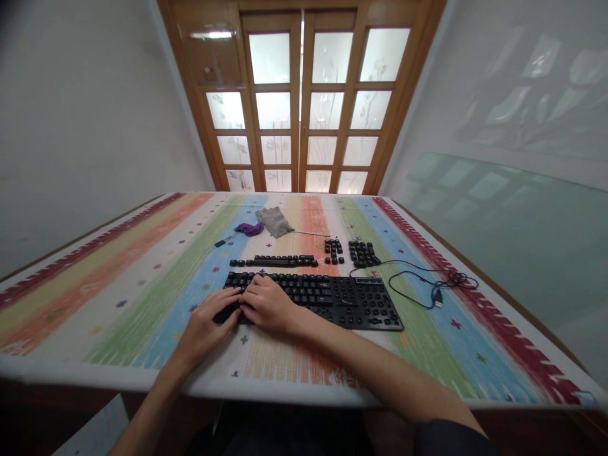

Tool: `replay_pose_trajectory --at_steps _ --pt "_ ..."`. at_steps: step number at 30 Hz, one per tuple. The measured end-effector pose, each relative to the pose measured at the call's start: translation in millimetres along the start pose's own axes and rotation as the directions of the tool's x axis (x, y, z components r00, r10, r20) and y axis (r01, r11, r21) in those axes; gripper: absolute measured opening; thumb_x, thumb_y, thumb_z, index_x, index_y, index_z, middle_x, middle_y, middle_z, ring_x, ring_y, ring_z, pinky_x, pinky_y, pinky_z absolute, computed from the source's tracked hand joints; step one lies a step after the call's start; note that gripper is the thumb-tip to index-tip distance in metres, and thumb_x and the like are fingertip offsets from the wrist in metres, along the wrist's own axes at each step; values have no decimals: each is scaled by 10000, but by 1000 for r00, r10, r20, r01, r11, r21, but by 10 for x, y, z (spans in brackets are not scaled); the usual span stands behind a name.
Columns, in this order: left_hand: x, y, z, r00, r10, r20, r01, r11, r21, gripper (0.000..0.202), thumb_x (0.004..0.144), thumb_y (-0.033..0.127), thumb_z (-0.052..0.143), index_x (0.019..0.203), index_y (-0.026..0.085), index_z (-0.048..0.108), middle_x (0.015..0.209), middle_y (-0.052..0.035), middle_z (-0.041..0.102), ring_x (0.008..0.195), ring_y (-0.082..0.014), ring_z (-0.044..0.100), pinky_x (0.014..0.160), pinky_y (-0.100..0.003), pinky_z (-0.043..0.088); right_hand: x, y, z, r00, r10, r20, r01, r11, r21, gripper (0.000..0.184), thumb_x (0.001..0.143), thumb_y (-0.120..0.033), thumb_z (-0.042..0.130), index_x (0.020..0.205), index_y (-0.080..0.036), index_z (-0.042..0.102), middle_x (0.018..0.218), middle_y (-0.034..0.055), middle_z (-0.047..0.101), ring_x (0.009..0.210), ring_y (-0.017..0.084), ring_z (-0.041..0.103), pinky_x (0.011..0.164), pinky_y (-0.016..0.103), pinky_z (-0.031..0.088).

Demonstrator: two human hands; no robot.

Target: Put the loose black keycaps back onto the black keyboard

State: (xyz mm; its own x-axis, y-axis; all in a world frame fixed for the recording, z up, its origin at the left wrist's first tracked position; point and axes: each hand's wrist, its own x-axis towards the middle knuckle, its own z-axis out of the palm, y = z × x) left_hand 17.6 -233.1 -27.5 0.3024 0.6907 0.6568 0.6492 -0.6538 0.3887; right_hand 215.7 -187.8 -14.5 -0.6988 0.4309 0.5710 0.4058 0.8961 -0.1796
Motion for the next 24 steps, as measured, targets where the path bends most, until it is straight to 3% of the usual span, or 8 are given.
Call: replay_pose_trajectory --at_steps 5,24 --pt "11 25 61 1000 13 -21 -14 1000 -7 214 903 167 575 1079 198 693 1163 -92 716 1121 -262 651 970 -526 556 -50 1 49 999 -44 19 46 994 -100 133 933 -186 570 851 -161 672 881 90 683 871 224 519 769 359 418" --pt "-59 0 146 999 -22 -47 20 999 -40 184 942 193 581 1087 211 693 1130 -81 722 1089 -254 646 978 -527 533 -94 -16 26 996 -81 -27 78 991 -107 158 960 -157 552 853 -149 668 865 89 674 841 215 494 762 340 449"
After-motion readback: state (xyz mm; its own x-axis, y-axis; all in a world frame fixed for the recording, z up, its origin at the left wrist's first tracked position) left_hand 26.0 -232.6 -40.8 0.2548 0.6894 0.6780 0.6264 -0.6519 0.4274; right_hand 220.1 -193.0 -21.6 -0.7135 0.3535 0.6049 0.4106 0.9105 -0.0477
